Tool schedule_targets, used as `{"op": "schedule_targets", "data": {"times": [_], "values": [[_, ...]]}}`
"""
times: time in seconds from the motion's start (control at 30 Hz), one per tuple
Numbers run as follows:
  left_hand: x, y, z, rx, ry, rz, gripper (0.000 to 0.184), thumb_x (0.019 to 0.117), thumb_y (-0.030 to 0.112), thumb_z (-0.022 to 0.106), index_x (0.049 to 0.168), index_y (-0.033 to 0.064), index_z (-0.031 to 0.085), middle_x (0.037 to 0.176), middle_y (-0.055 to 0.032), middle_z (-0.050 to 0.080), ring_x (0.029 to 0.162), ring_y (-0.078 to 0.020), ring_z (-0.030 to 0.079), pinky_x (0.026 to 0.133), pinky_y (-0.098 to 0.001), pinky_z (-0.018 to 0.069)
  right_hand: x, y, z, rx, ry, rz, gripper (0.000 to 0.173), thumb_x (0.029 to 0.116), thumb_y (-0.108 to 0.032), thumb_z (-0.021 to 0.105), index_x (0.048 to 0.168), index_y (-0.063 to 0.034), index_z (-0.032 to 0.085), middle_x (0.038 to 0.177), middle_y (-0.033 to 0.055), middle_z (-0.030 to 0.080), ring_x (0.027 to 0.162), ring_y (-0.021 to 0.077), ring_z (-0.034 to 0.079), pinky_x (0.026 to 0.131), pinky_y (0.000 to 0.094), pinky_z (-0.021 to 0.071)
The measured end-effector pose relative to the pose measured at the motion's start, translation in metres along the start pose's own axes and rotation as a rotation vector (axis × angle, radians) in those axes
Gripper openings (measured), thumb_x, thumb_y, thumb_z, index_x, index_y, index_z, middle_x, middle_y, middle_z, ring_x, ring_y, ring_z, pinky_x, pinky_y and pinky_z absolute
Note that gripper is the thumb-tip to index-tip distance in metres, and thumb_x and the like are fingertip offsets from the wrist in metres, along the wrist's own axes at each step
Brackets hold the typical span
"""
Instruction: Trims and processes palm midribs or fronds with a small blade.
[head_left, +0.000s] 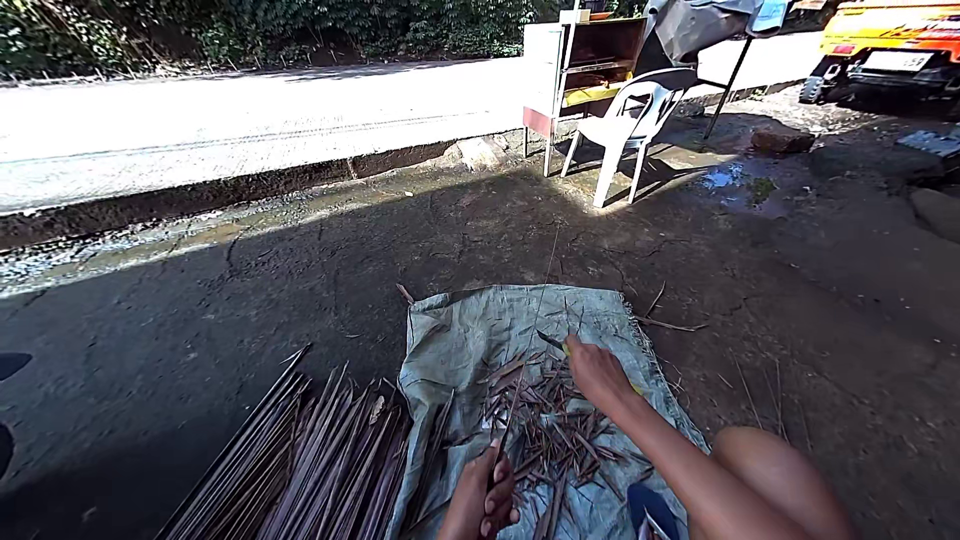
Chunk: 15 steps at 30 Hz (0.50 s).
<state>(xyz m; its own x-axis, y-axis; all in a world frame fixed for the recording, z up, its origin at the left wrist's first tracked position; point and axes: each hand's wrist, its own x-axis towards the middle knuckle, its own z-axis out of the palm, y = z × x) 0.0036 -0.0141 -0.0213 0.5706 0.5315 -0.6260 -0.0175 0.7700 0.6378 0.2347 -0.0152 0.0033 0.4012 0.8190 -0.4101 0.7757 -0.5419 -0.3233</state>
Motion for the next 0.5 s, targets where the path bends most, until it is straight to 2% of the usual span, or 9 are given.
{"op": "schedule_targets", "data": {"times": [0.07,0.13,0.2,0.27,0.33,0.43,0.5], "values": [[0.002,0.002,-0.004,-0.106,-0.024,-0.016,0.053,0.1137,0.025,0.011,0.071,0.0181,0.042,0.044,0.0115,0.035,0.034,0.0022,0.036,0.039,-0.0122,0.0381,-0.015,-0.011,0.016,0.017,-0.057,-0.164,0.035,0.1077,-0.009,0.044,0.14,-0.0002,0.053,0.117,0.0283,0.068,0.113,0.0462,0.066,0.095,0.0597,0.0507],[0.003,0.004,-0.009,-0.251,-0.094,-0.053,0.055,0.1127,0.026,0.009,0.069,0.0196,0.043,0.044,0.0121,0.036,0.034,0.0025,0.037,0.039,-0.0116,0.0389,-0.034,-0.025,0.043,-0.001,-0.088,-0.346,0.033,0.1051,-0.006,0.048,0.136,0.0007,0.057,0.11,0.0275,0.071,0.104,0.0462,0.069,0.088,0.0599,0.0534],[0.001,0.006,-0.012,-0.419,-0.197,-0.115,0.058,0.1112,0.026,0.008,0.067,0.0195,0.045,0.046,0.0117,0.04,0.034,0.0027,0.04,0.039,-0.0109,0.0407,-0.041,-0.033,0.054,-0.029,-0.125,-0.386,0.03,0.1059,-0.005,0.045,0.133,0.0016,0.058,0.109,0.0273,0.071,0.104,0.0457,0.07,0.087,0.059,0.0536],[-0.002,0.007,-0.013,-0.54,-0.293,-0.185,0.059,0.1092,0.024,0.01,0.065,0.0178,0.049,0.046,0.0104,0.042,0.034,0.0024,0.042,0.038,-0.0107,0.0422,-0.034,-0.031,0.046,-0.048,-0.114,-0.31,0.03,0.1077,-0.006,0.042,0.133,0.0031,0.055,0.112,0.0279,0.069,0.107,0.0458,0.069,0.089,0.0583,0.0532],[-0.005,0.008,-0.012,-0.572,-0.362,-0.235,0.058,0.1075,0.02,0.012,0.064,0.0166,0.05,0.046,0.0098,0.042,0.033,0.0026,0.043,0.037,-0.0108,0.042,-0.018,-0.023,0.027,-0.024,-0.097,-0.148,0.033,0.1087,-0.007,0.039,0.138,0.0023,0.052,0.118,0.0284,0.068,0.115,0.046,0.066,0.095,0.0589,0.0512],[-0.015,0.014,-0.008,-0.544,-0.366,-0.288,0.056,0.1064,0.016,0.014,0.064,0.0163,0.051,0.047,0.011,0.043,0.034,0.0048,0.041,0.036,-0.0087,0.0397,0.009,0.001,-0.001,0.08,0.007,0.091,0.035,0.1092,-0.009,0.038,0.139,0.0025,0.052,0.127,0.0285,0.064,0.122,0.0443,0.062,0.099,0.0573,0.0496],[-0.019,0.015,-0.009,-0.515,-0.358,-0.287,0.056,0.1063,0.015,0.013,0.066,0.0165,0.051,0.048,0.0119,0.043,0.034,0.006,0.041,0.036,-0.0078,0.0387,0.018,0.017,-0.012,0.148,0.091,0.15,0.034,0.1103,-0.013,0.04,0.138,0.0024,0.053,0.127,0.0279,0.064,0.121,0.0433,0.063,0.099,0.0572,0.0498]]}}
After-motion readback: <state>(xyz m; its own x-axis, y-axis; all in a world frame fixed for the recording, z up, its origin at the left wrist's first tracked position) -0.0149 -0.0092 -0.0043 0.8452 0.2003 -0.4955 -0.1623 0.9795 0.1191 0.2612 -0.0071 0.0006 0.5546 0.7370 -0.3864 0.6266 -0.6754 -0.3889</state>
